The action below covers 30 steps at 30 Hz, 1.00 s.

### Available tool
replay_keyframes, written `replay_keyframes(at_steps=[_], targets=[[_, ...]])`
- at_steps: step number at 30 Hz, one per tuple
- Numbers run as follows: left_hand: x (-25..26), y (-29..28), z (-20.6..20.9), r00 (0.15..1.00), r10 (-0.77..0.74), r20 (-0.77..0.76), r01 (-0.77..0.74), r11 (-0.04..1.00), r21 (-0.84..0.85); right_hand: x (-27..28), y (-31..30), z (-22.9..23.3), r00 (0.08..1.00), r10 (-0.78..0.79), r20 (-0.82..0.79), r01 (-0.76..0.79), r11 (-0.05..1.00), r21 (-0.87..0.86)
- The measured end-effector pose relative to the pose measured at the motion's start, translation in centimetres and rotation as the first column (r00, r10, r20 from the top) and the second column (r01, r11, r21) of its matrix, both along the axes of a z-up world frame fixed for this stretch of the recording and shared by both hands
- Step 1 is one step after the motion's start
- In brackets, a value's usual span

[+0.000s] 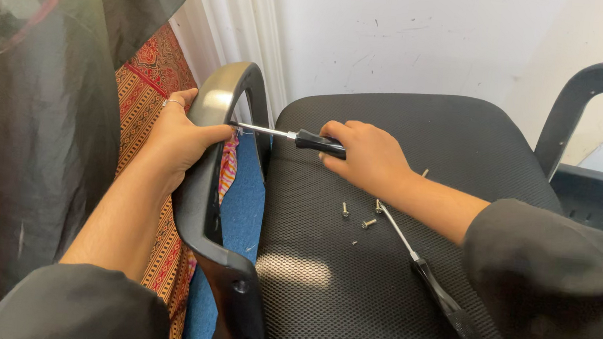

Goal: The person uses a screwdriver to tighten screws into the underside of a black office chair seat, then attaches the left armrest to the seat using additional screws. The chair remains on the floor throughout the clip.

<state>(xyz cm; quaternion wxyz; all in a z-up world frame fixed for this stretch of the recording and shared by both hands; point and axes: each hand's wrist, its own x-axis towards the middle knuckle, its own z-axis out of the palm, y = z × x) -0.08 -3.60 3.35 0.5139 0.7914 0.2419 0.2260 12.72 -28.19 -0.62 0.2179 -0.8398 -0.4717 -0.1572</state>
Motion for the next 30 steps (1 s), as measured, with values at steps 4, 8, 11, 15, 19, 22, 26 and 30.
replay_keyframes(at_steps=[4, 8, 11, 15, 19, 22, 26, 30], targets=[[-0.1, -0.1, 0.1, 0.999, -0.014, 0.029, 0.014, 1.000, 0.000, 1.1, 0.2, 1.7, 0.861, -0.184, -0.475, 0.062, 0.963, -0.261], [0.0, -0.2, 0.1, 0.999, -0.020, 0.039, 0.020, 1.000, 0.002, 3.1, 0.0, 2.1, 0.890, -0.026, -0.456, -0.092, 0.967, -0.236], [-0.1, 0.0, -0.1, 1.000, 0.004, 0.014, -0.004, 1.000, 0.030, 3.9, -0.1, 1.8, 0.934, 0.094, -0.346, -0.171, 0.964, -0.202], [0.1, 0.1, -0.3, 0.998, -0.016, 0.063, 0.014, 1.000, 0.017, 4.0, 0.0, 1.1, 0.972, 0.051, -0.230, -0.098, 0.975, -0.199], [0.1, 0.3, -0.5, 0.999, 0.000, 0.040, -0.001, 0.999, 0.036, 3.6, 0.5, 0.5, 0.993, 0.071, -0.095, -0.080, 0.992, -0.094], [0.1, 0.2, -0.7, 0.999, 0.004, 0.037, -0.005, 0.999, 0.039, 3.1, 0.6, -0.1, 0.996, 0.079, -0.041, -0.081, 0.996, -0.039], [0.3, 0.2, 0.0, 0.999, 0.000, 0.045, -0.003, 0.999, 0.054, 2.7, 1.1, 1.1, 1.000, -0.006, -0.010, 0.004, 0.991, -0.137], [0.0, 0.1, -0.4, 1.000, 0.010, 0.016, -0.010, 1.000, 0.002, 2.0, 1.5, 2.0, 0.920, -0.200, -0.337, 0.091, 0.946, -0.311]])
